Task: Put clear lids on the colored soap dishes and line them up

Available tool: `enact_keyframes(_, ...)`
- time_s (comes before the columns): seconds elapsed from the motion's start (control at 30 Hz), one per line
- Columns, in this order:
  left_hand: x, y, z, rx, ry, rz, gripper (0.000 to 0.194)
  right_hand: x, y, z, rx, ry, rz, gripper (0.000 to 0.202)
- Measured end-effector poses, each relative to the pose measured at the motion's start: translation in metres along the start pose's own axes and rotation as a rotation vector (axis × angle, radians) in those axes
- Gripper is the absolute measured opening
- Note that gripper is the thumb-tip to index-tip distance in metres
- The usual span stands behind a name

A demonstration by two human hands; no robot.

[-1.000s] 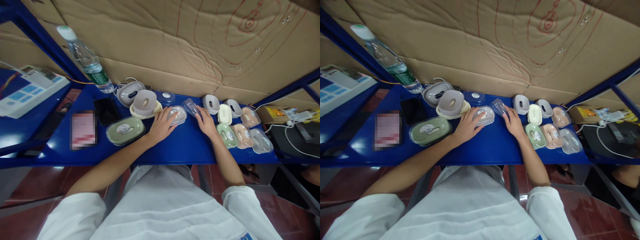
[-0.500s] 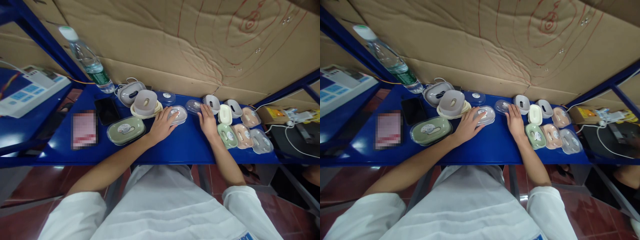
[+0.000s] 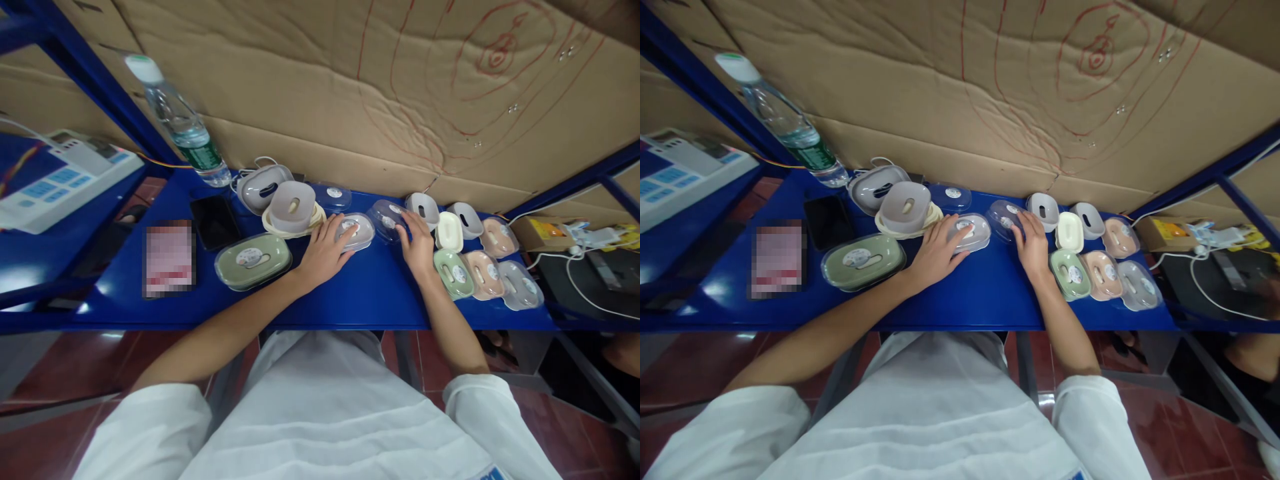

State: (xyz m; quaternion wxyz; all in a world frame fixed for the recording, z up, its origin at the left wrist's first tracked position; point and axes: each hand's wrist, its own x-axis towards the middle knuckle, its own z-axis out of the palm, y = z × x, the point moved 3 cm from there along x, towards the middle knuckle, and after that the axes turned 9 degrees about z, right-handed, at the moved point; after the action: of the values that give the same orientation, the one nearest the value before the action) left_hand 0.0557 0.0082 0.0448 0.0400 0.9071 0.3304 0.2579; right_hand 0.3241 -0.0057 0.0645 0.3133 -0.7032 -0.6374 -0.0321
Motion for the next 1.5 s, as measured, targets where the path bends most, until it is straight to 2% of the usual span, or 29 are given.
enact_keyframes(0.1, 0.001, 0.002, -0.003, 0.017, 0.016, -0.010, 0.057, 0.002, 0.002, -0.007, 0.016, 0.027, 0.015, 0.058)
enact_keyframes(0.2, 0.002, 0.004, -0.010, 0.002, 0.093, 0.010, 0.060, -0.001, -0.003, -0.022, 0.062, 0.057, -0.024, 0.055)
enact_keyframes(0.3, 0.002, 0.007, -0.017, -0.035, 0.157, 0.060, 0.064, -0.009, -0.018, -0.031, 0.090, -0.065, -0.150, 0.053)
enact_keyframes(0.43, 0.002, 0.008, -0.022, -0.058, 0.108, 0.139, 0.042, -0.021, -0.040, -0.027, 0.134, -0.262, -0.274, 0.053)
enact_keyframes(0.5, 0.003, 0.004, -0.025, -0.052, 0.095, 0.133, 0.037, -0.019, -0.042, -0.024, 0.151, -0.311, -0.313, 0.054)
enact_keyframes(0.57, 0.003, -0.002, -0.028, -0.030, 0.099, 0.089, 0.038, -0.011, -0.031, -0.025, 0.094, -0.248, -0.243, 0.055)
enact_keyframes(0.6, 0.003, -0.004, -0.030, -0.018, 0.097, 0.061, 0.037, -0.005, -0.020, -0.027, 0.031, -0.172, -0.154, 0.056)
enact_keyframes(0.67, 0.003, -0.009, -0.032, -0.005, 0.085, 0.010, 0.037, 0.005, 0.008, -0.035, -0.150, -0.006, 0.099, 0.057)
enact_keyframes(0.7, 0.003, -0.011, -0.032, -0.003, 0.078, -0.008, 0.037, 0.007, 0.023, -0.038, -0.249, 0.032, 0.229, 0.058)
enact_keyframes(0.77, 0.003, -0.013, -0.030, -0.002, 0.072, -0.033, 0.038, 0.009, 0.049, -0.039, -0.415, -0.008, 0.431, 0.061)
enact_keyframes(0.83, 0.003, -0.014, -0.028, 0.000, 0.072, -0.049, 0.040, 0.007, 0.068, -0.036, -0.501, -0.113, 0.527, 0.062)
enact_keyframes(0.9, 0.003, -0.013, -0.025, -0.002, 0.066, -0.059, 0.043, 0.007, 0.079, -0.033, -0.503, -0.142, 0.554, 0.059)
enact_keyframes(1.1, 0.002, -0.011, -0.022, -0.032, 0.046, -0.072, 0.048, 0.015, 0.085, -0.037, -0.419, -0.011, 0.580, 0.042)
enact_keyframes(1.17, 0.002, -0.010, -0.022, -0.036, 0.048, -0.074, 0.048, 0.018, 0.078, -0.047, -0.393, 0.092, 0.539, 0.040)
enact_keyframes(1.23, 0.002, -0.010, -0.023, -0.028, 0.054, -0.076, 0.045, 0.018, 0.065, -0.059, -0.312, 0.159, 0.413, 0.038)
enact_keyframes(1.27, 0.002, -0.010, -0.024, -0.023, 0.058, -0.079, 0.044, 0.016, 0.055, -0.063, -0.243, 0.134, 0.318, 0.037)
enact_keyframes(1.3, 0.002, -0.011, -0.024, -0.016, 0.062, -0.086, 0.043, 0.014, 0.045, -0.067, -0.159, 0.056, 0.211, 0.035)
enact_keyframes(1.33, 0.002, -0.012, -0.025, -0.008, 0.067, -0.096, 0.043, 0.009, 0.034, -0.069, -0.061, -0.065, 0.104, 0.034)
enact_keyframes(1.4, 0.003, -0.014, -0.026, 0.015, 0.073, -0.124, 0.043, -0.005, 0.011, -0.069, 0.128, -0.386, -0.078, 0.028)
enact_keyframes(1.47, 0.003, -0.015, -0.027, 0.035, 0.072, -0.143, 0.043, -0.021, -0.008, -0.065, 0.245, -0.694, -0.184, 0.023)
enact_keyframes(1.5, 0.003, -0.016, -0.027, 0.041, 0.070, -0.144, 0.043, -0.028, -0.016, -0.061, 0.270, -0.801, -0.215, 0.021)
